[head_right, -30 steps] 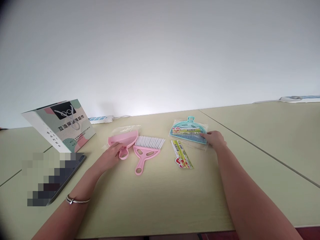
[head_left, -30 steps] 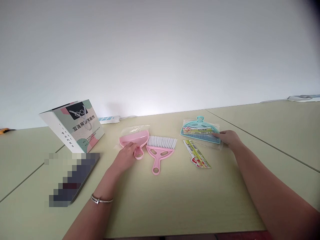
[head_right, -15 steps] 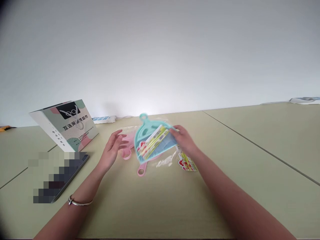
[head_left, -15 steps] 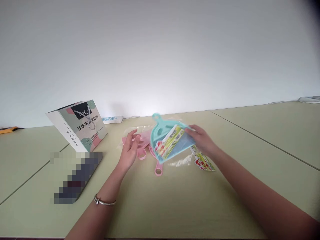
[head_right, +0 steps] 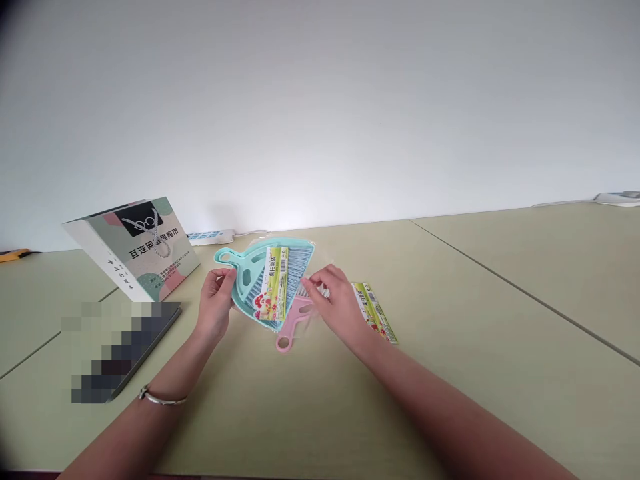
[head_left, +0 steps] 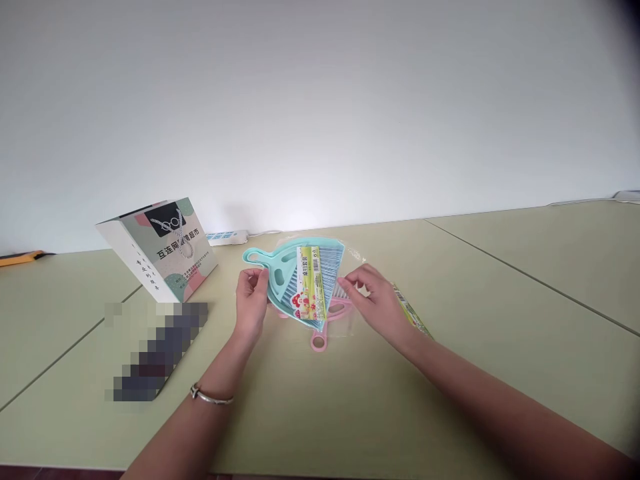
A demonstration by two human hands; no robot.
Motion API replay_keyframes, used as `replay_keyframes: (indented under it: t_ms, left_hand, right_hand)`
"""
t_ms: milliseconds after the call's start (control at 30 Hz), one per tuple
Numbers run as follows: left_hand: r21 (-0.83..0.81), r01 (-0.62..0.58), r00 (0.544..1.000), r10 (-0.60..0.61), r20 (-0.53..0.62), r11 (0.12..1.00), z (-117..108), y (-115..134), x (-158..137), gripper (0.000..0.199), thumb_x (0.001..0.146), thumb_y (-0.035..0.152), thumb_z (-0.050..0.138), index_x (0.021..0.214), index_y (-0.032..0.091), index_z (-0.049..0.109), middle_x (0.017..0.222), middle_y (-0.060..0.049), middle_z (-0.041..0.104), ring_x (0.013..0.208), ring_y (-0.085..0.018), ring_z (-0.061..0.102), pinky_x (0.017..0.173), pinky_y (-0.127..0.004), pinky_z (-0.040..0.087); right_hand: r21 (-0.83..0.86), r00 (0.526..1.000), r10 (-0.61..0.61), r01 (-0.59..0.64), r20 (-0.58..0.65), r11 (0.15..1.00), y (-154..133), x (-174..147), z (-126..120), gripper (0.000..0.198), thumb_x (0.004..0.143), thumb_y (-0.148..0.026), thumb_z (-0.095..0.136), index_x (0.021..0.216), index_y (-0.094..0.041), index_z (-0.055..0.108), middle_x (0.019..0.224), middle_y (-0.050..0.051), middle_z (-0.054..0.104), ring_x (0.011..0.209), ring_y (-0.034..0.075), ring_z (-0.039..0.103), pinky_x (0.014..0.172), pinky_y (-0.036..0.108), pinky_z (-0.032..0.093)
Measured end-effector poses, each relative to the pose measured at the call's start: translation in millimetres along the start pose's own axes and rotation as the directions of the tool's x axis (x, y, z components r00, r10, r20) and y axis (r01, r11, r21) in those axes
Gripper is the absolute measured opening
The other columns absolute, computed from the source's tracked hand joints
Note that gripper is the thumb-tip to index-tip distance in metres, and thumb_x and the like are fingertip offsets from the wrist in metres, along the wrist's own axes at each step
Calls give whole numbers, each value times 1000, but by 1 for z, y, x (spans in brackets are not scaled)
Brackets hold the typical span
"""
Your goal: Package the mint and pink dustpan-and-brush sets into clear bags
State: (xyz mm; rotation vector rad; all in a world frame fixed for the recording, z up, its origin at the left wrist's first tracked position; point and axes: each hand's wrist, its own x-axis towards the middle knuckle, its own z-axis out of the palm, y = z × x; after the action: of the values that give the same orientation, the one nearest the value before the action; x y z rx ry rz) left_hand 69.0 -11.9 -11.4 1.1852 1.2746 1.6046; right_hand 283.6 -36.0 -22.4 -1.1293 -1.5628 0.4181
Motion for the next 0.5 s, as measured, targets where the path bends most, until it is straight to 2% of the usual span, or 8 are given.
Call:
replay_keyframes:
  t_ms: [67,167,233,300,333,400,467,500]
  left_hand:
    - [-1,-32,999,32,7,999,0,-1,-1,31,72,47,61,73,20,45,58,7,48,45,-7,46,39,-16,36]
    - [18,-48,994,46,99,999,2,-2,-6,36,74,48,60,61,19,42,51,6,46,41,-7,43,39,-18,37]
    - [32,-36,985,30,168,999,6,-3,-8,41,74,48,60,54,18,41,52,4,47,45,-7,45,45,-20,43]
    - [17,-28,985,25,173,999,7,-3,-6,41,72,48,62,52,16,46,59,2,52,54,-9,51,56,-23,49]
    - [-5,-31,991,31,132,1000,6,-3,-4,39,71,48,63,54,16,49,64,1,54,60,-10,54,62,-24,51]
    - [-67,-36,999,35,-19,997,0,-3,6,36,68,48,65,61,15,54,72,-1,57,71,-12,57,69,-26,52]
    - [-97,-38,981,19,-193,995,-12,-4,20,35,68,48,65,63,15,54,75,-2,57,76,-13,57,70,-26,51]
    - [-85,-35,965,12,-262,996,-20,-5,27,36,69,48,63,60,15,51,73,-2,56,74,-13,57,69,-26,51]
  right_hand:
    - [121,972,167,-188,162,975,-3,-1,5,31,79,-49,54,66,-22,59,70,2,60,69,17,56,65,33,46]
    - [359,871,376,-477,316,802,-5,-3,9,33,72,-53,60,65,-21,58,65,0,62,64,16,60,62,30,49]
    - [501,826,447,-563,343,658,-4,-3,11,32,65,-51,69,66,-21,57,64,0,64,63,16,61,59,29,49]
    - [593,793,497,-600,352,537,-3,-3,12,33,59,-46,74,69,-21,56,67,1,66,63,16,62,55,28,49]
    - [620,781,518,-606,347,499,-1,-3,13,33,57,-44,76,69,-21,56,69,1,67,64,17,63,54,27,48]
    - [641,770,557,-603,312,474,3,-1,12,33,54,-41,77,67,-21,55,70,2,68,63,17,64,52,27,48]
    - [637,772,590,-582,237,506,9,4,6,32,54,-40,77,66,-21,54,67,2,67,60,17,63,53,29,49]
    - [622,787,591,-556,178,552,12,7,0,32,55,-40,75,66,-21,52,65,1,66,58,17,62,53,29,49]
